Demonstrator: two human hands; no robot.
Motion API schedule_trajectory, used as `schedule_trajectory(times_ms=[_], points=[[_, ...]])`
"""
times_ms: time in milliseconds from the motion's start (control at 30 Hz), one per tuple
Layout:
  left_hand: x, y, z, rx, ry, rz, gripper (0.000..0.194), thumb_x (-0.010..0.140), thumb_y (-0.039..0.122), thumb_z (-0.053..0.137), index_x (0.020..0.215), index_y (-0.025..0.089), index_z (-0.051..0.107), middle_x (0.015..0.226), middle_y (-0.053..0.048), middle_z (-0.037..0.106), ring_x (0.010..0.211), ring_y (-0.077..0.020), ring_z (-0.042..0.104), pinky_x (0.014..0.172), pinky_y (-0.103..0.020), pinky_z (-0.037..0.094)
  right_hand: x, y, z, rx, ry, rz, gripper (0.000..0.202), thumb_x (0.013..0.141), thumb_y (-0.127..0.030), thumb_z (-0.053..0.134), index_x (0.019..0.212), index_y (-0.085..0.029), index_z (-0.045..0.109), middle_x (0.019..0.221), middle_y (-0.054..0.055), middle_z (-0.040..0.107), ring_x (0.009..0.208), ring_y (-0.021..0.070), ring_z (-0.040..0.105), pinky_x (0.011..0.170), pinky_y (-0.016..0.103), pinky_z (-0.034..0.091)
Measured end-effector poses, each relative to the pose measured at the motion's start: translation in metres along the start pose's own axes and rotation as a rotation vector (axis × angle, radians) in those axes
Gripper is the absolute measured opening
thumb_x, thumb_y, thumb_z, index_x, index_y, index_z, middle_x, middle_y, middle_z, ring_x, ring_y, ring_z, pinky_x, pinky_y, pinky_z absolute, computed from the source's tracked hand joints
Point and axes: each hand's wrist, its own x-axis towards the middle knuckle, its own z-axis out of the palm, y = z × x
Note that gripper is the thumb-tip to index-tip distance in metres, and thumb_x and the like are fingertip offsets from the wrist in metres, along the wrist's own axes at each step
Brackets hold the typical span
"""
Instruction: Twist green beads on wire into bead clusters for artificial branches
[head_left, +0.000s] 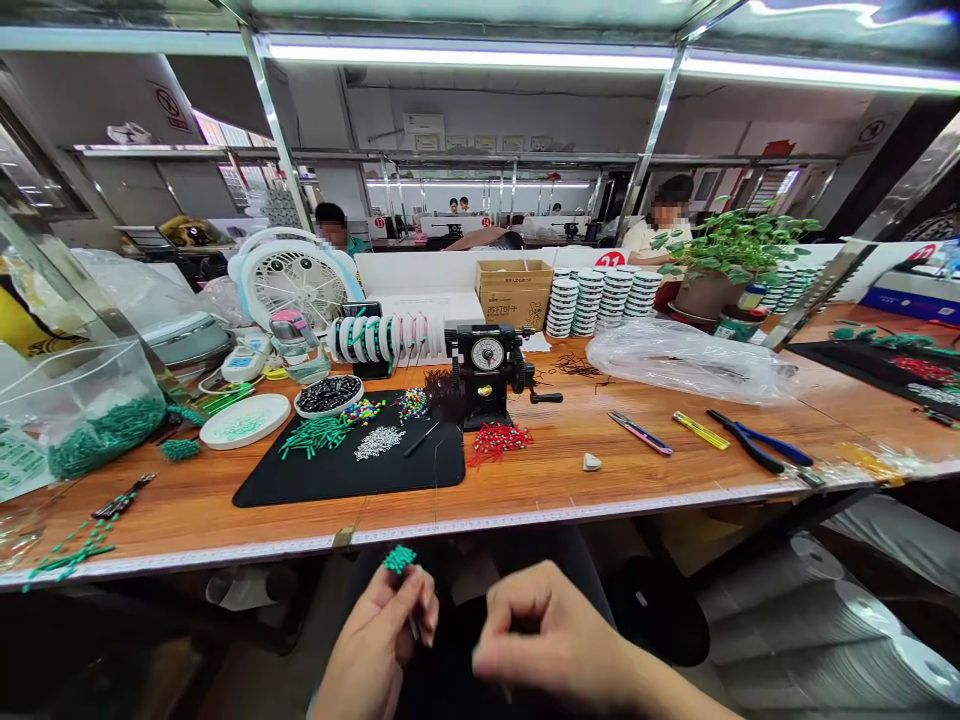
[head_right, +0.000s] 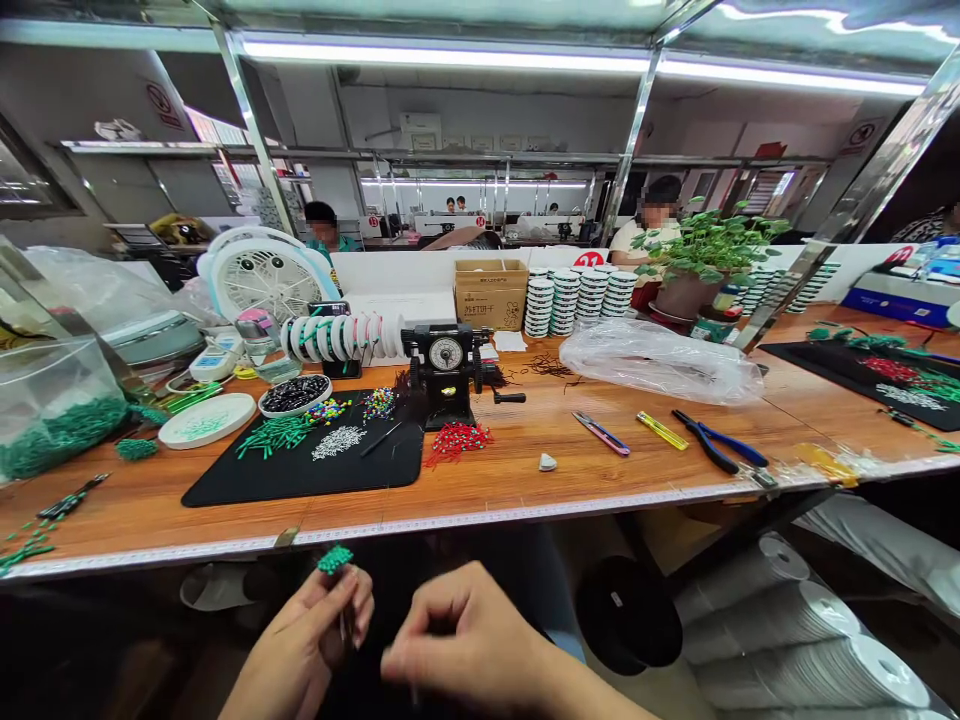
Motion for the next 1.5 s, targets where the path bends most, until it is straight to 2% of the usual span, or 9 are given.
schedule_trajectory(times_ms=[67, 200, 400, 467, 567, 667, 767, 1000, 1500], points=[[-0.003, 0.001, 0.005, 0.034, -0.115, -0.081, 0.017, 0.081, 0.033, 0.06, 0.078, 0.016, 0.059, 0.072, 0.0, 0.056, 0.06, -0.0103, 0.048, 0.054, -0.021, 0.04, 0.008, -0.002, 0.0, 0.055, 0.176, 0.004, 0.021, 0.075, -0.031, 0.065, 0.067, -0.012, 0.069, 0.056, 0.001, 0.061, 0.052, 0.0097, 0.051, 0.053, 0.021, 0.039], [-0.006, -0.004, 0.013, 0.056, -0.248, -0.156, 0.024, 0.077, 0.038, 0.064, 0.082, 0.015, 0.057, 0.063, 0.0, 0.056, 0.052, -0.0103, 0.048, 0.044, -0.02, 0.034, 0.023, -0.002, 0.008, 0.162, 0.212, 0.036, 0.023, 0.075, -0.032, 0.065, 0.068, -0.01, 0.067, 0.054, 0.002, 0.06, 0.049, 0.0118, 0.054, 0.051, 0.023, 0.042], [0.002, -0.01, 0.006, 0.036, -0.228, -0.078, 0.024, 0.078, 0.039, 0.062, 0.074, 0.017, 0.054, 0.053, 0.005, 0.047, 0.046, -0.0083, 0.041, 0.044, -0.021, 0.035, 0.022, 0.004, 0.015, 0.011, 0.352, 0.016, 0.018, 0.075, -0.025, 0.065, 0.063, -0.011, 0.066, 0.056, 0.001, 0.059, 0.053, 0.009, 0.051, 0.053, 0.02, 0.04], [0.001, -0.008, 0.005, -0.041, -0.194, -0.089, 0.021, 0.079, 0.035, 0.061, 0.072, 0.017, 0.053, 0.053, 0.004, 0.047, 0.048, -0.0092, 0.042, 0.046, -0.021, 0.037, 0.02, 0.006, 0.013, 0.128, 0.311, 0.04, 0.02, 0.075, -0.028, 0.065, 0.065, -0.01, 0.066, 0.055, 0.0, 0.058, 0.047, 0.0076, 0.048, 0.048, 0.02, 0.04], [-0.004, -0.002, 0.007, -0.144, -0.146, -0.112, 0.019, 0.08, 0.03, 0.06, 0.068, 0.017, 0.052, 0.055, 0.004, 0.046, 0.05, -0.0097, 0.042, 0.048, -0.022, 0.038, 0.015, 0.009, 0.007, 0.4, 0.133, 0.113, 0.024, 0.072, -0.033, 0.069, 0.07, -0.009, 0.067, 0.064, 0.004, 0.062, 0.05, 0.0112, 0.056, 0.045, 0.021, 0.044], [-0.008, 0.002, 0.01, -0.205, -0.096, -0.151, 0.019, 0.079, 0.03, 0.062, 0.07, 0.016, 0.053, 0.052, 0.006, 0.04, 0.044, -0.0061, 0.033, 0.041, -0.019, 0.031, 0.008, 0.01, 0.002, 0.612, 0.005, 0.158, 0.019, 0.067, -0.025, 0.074, 0.069, -0.008, 0.067, 0.081, 0.011, 0.065, 0.071, 0.0205, 0.066, 0.056, 0.027, 0.051], [-0.008, 0.002, 0.011, -0.258, -0.052, -0.185, 0.022, 0.074, 0.031, 0.068, 0.071, 0.015, 0.054, 0.049, 0.009, 0.032, 0.04, -0.0026, 0.022, 0.036, -0.015, 0.02, 0.003, 0.012, 0.003, 0.731, -0.005, 0.142, 0.012, 0.068, -0.019, 0.075, 0.068, -0.01, 0.067, 0.08, 0.008, 0.064, 0.08, 0.023, 0.066, 0.066, 0.032, 0.051], [-0.006, 0.005, 0.004, -0.429, -0.166, -0.281, 0.027, 0.07, 0.027, 0.073, 0.065, 0.016, 0.048, 0.048, 0.011, 0.027, 0.037, -0.0005, 0.015, 0.032, -0.013, 0.012, 0.003, 0.008, 0.005, 0.434, 0.087, -0.153, 0.011, 0.075, -0.027, 0.07, 0.072, -0.016, 0.074, 0.093, 0.008, 0.062, 0.093, 0.0212, 0.057, 0.085, 0.036, 0.043], [-0.007, 0.006, 0.005, -0.471, -0.12, -0.327, 0.029, 0.069, 0.024, 0.074, 0.065, 0.016, 0.047, 0.048, 0.011, 0.02, 0.037, 0.0005, 0.014, 0.033, -0.013, 0.01, 0.006, 0.015, 0.004, 0.345, 0.083, -0.138, 0.013, 0.072, -0.033, 0.072, 0.075, -0.021, 0.074, 0.091, 0.006, 0.064, 0.092, 0.0197, 0.054, 0.085, 0.036, 0.04]])
